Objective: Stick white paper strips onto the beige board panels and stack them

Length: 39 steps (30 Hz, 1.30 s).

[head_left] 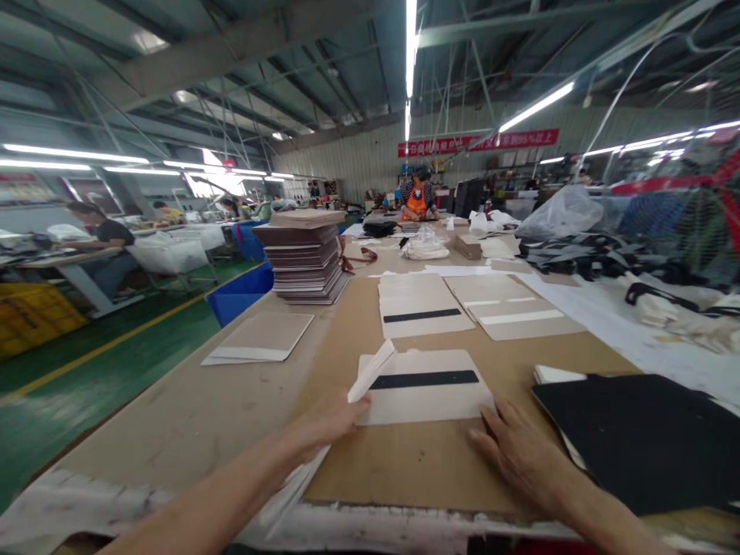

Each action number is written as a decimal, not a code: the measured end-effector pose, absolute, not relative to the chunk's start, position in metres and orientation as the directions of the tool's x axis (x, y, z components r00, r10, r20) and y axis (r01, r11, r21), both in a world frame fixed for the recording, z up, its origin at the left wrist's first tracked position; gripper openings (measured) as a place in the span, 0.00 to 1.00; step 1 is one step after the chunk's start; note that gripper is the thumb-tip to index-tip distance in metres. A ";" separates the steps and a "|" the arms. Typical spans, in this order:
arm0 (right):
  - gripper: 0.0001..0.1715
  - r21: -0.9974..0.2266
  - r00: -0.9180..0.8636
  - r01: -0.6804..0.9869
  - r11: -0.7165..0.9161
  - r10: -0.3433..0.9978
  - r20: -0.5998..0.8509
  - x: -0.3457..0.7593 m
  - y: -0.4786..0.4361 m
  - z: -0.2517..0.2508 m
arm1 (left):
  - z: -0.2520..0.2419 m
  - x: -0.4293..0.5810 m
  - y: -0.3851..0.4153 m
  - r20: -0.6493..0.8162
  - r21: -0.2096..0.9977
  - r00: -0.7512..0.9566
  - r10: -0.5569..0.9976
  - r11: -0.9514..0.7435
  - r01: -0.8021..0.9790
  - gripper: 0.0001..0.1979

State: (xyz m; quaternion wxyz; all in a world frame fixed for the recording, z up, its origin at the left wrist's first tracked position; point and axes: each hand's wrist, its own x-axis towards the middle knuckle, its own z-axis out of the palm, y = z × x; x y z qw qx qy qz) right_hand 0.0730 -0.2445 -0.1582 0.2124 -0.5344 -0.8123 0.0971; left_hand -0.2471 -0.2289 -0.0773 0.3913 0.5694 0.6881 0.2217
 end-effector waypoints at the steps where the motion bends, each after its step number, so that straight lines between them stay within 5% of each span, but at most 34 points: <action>1: 0.16 -0.362 -0.322 0.833 0.419 0.899 0.298 0.074 -0.265 -0.171 | -0.078 -0.254 -0.251 -0.297 0.763 -0.028 0.954 0.255 0.594 0.18; 7: 0.31 -0.242 -0.233 0.877 0.414 0.809 0.539 0.079 -0.331 -0.221 | -0.075 -0.277 -0.339 -0.284 0.850 -0.071 0.956 0.285 0.443 0.17; 10: 0.26 -0.291 -0.161 0.853 0.432 0.750 0.642 0.081 -0.332 -0.203 | -0.066 -0.277 -0.351 -0.286 0.861 -0.073 0.955 0.290 0.419 0.17; 12: 0.19 -0.389 -0.157 0.769 0.507 0.740 0.654 0.077 -0.330 -0.176 | -0.063 -0.272 -0.354 -0.349 0.915 0.059 0.935 0.326 0.236 0.22; 15: 0.14 -0.636 -0.204 0.572 0.518 0.841 0.501 0.056 -0.330 -0.132 | -0.068 -0.259 -0.356 -0.357 0.903 0.339 0.870 0.415 -0.113 0.34; 20: 0.21 -0.952 -0.286 0.277 0.133 0.957 0.051 0.000 -0.333 -0.093 | -0.093 -0.234 -0.353 -0.316 0.826 0.488 0.814 0.489 -0.280 0.35; 26: 0.28 -0.997 -0.400 -0.055 0.053 0.914 0.071 -0.038 -0.335 -0.083 | -0.113 -0.218 -0.354 -0.266 0.823 0.489 0.831 0.460 -0.335 0.32; 39: 0.29 -0.903 -0.276 0.354 0.245 0.949 0.149 -0.051 -0.341 -0.085 | -0.127 -0.197 -0.356 -0.344 0.763 0.346 0.873 0.475 -0.439 0.29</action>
